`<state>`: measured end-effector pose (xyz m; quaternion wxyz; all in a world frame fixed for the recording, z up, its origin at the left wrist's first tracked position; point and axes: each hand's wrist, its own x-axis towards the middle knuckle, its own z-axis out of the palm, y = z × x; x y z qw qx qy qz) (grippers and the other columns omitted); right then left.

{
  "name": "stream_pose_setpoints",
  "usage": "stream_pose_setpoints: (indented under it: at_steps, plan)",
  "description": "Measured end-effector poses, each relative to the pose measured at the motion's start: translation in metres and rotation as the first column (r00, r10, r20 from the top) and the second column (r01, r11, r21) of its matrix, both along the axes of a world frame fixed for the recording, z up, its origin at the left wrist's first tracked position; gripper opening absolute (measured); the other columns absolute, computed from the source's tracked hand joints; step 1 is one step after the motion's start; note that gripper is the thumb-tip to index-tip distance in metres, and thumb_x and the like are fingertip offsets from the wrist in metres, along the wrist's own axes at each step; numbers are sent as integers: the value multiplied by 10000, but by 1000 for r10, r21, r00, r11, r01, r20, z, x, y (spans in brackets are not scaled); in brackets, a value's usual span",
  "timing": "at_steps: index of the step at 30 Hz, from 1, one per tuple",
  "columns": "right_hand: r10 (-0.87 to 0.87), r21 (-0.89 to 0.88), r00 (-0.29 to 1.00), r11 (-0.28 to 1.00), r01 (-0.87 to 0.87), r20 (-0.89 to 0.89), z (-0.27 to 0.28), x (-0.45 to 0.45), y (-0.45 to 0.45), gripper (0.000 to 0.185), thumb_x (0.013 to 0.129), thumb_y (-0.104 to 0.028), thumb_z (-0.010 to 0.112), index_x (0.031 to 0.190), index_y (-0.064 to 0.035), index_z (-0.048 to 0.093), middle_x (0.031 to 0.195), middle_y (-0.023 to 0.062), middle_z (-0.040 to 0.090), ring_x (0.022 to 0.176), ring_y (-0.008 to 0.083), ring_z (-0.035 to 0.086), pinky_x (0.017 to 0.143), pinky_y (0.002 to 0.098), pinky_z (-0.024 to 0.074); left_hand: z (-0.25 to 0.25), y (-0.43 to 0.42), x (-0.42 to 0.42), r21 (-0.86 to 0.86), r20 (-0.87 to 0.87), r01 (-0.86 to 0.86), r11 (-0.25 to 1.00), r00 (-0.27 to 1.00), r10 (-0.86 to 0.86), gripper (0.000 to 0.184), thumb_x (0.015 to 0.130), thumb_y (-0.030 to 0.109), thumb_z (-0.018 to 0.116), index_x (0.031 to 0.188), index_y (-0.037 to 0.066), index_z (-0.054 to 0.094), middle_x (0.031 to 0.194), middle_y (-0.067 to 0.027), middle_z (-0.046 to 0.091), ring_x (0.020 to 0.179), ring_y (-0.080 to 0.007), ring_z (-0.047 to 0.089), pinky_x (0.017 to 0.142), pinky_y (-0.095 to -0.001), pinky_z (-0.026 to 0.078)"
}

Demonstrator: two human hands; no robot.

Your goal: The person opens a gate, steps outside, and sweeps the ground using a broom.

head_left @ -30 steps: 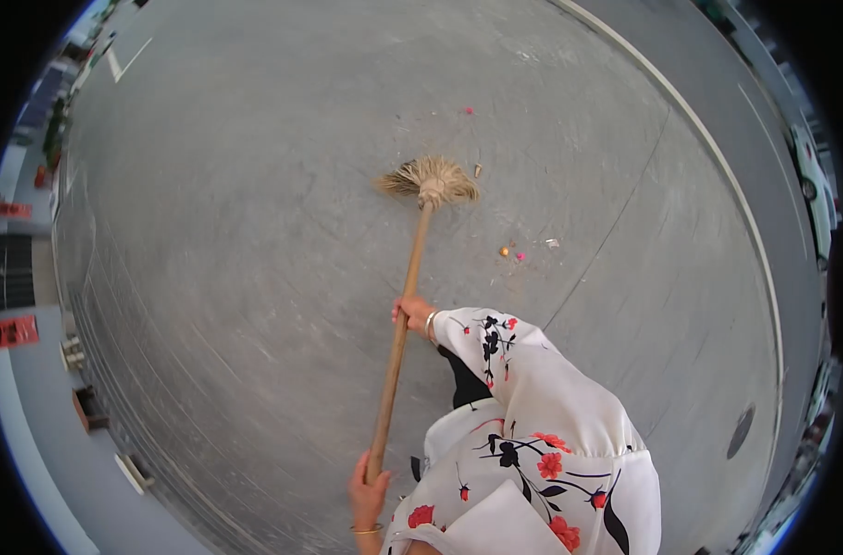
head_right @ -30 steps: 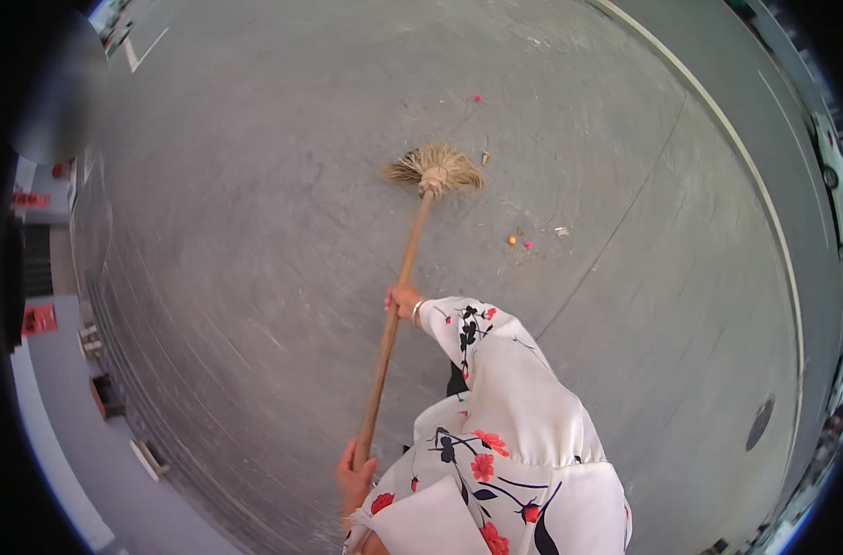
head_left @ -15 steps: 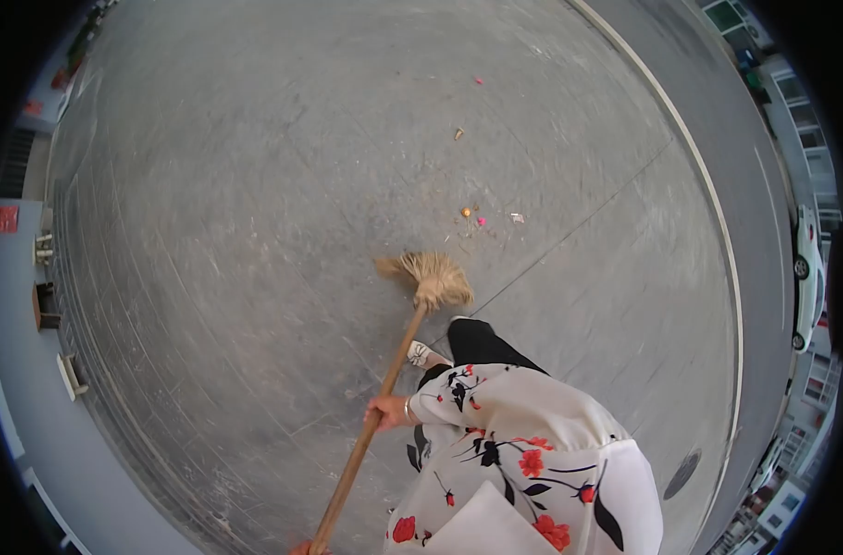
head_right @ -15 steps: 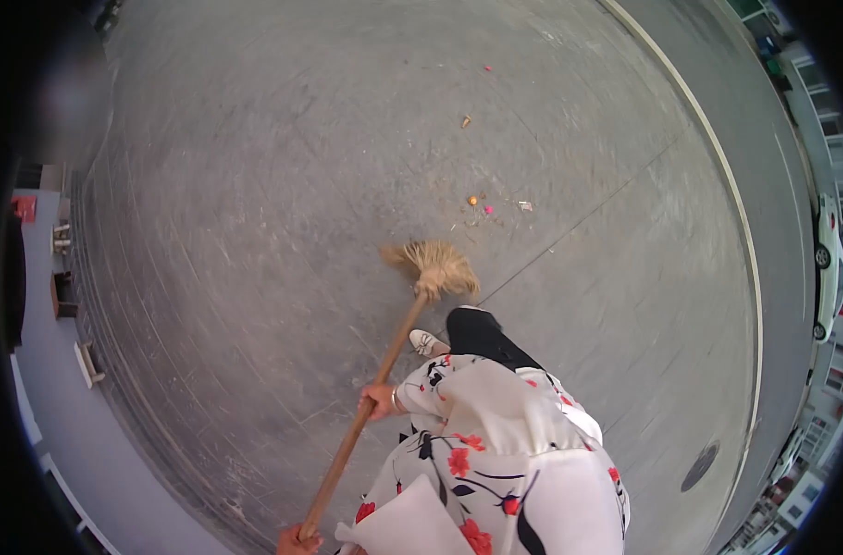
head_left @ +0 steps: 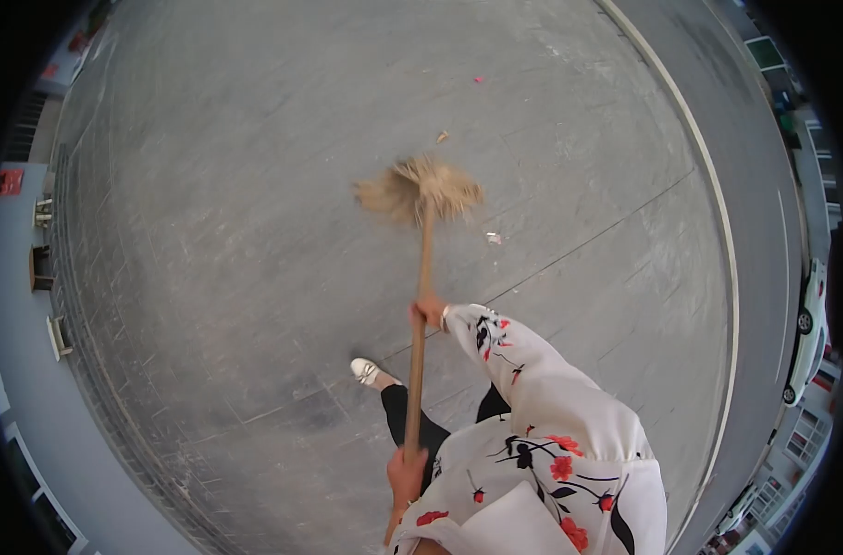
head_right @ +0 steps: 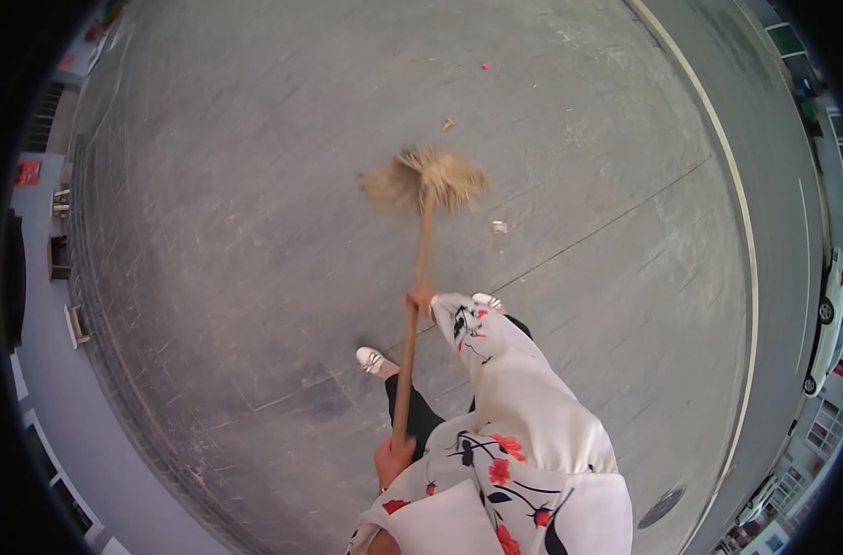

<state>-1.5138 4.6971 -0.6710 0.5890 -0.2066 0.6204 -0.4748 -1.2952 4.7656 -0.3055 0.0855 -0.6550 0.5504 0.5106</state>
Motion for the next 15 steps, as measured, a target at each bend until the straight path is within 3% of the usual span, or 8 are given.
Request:
stream_pose_setpoints:
  at_steps: [1,2,3,4,6,10,13,15]
  plan:
    - [-319,322,891,922,213,325,61,-50,-33,74,739,-39,439,671,-10,441,546,83,472,491,184,488,453,310,443,-18,-10,-47,190,-84,-233,954,964,252,207,628,180,615,725,27,517,519,-3,453,438,-73,406,395,-228,323]
    - [-365,328,860,911,251,356,103,-91,-59,42,729,-32,463,708,-16,431,563,82,476,497,179,489,461,311,452,-45,-21,-91,165,-215,-257,952,933,289,164,657,168,594,685,39,495,500,26,417,411,-53,364,363,-211,278]
    - [-412,331,823,897,292,392,134,-132,-64,70,720,-25,486,745,-21,420,581,81,480,503,175,490,469,311,462,-83,-51,-164,132,-406,-235,963,873,269,141,685,152,566,650,48,478,496,30,407,403,-56,342,361,-210,273]
    - [-413,327,823,898,295,391,156,-144,-62,70,720,-25,486,745,-21,420,581,81,480,503,175,490,469,311,462,-100,-62,-193,-62,-342,-128,990,934,99,121,699,132,543,649,57,463,490,36,382,400,-52,321,358,-204,262]
    - [-391,202,750,920,336,534,194,-178,-60,123,713,-26,507,778,-19,403,634,82,488,525,170,502,492,309,476,-69,-72,-241,129,-467,-210,969,849,246,113,696,127,547,675,57,461,498,37,374,409,-48,323,358,-206,259]
    - [-188,14,741,972,233,645,237,-185,-47,116,716,-34,508,763,-12,404,657,73,492,561,161,514,510,308,480,-7,-55,-225,36,-390,-172,984,905,173,100,684,107,541,696,53,458,515,36,379,420,-47,335,360,-203,263]
    - [-259,97,688,959,265,678,258,-186,-46,125,717,-36,508,778,-4,404,672,76,496,563,169,520,542,313,482,48,-11,-174,73,-304,-166,983,935,181,115,667,103,546,724,37,471,533,30,397,431,-44,362,369,-194,288]
    - [-342,188,529,927,324,776,241,-185,-45,133,710,-25,504,793,-11,401,670,82,491,580,173,519,569,327,480,87,24,-144,105,-200,-171,980,961,189,157,656,121,568,754,27,489,550,20,419,443,-46,382,382,-193,308]
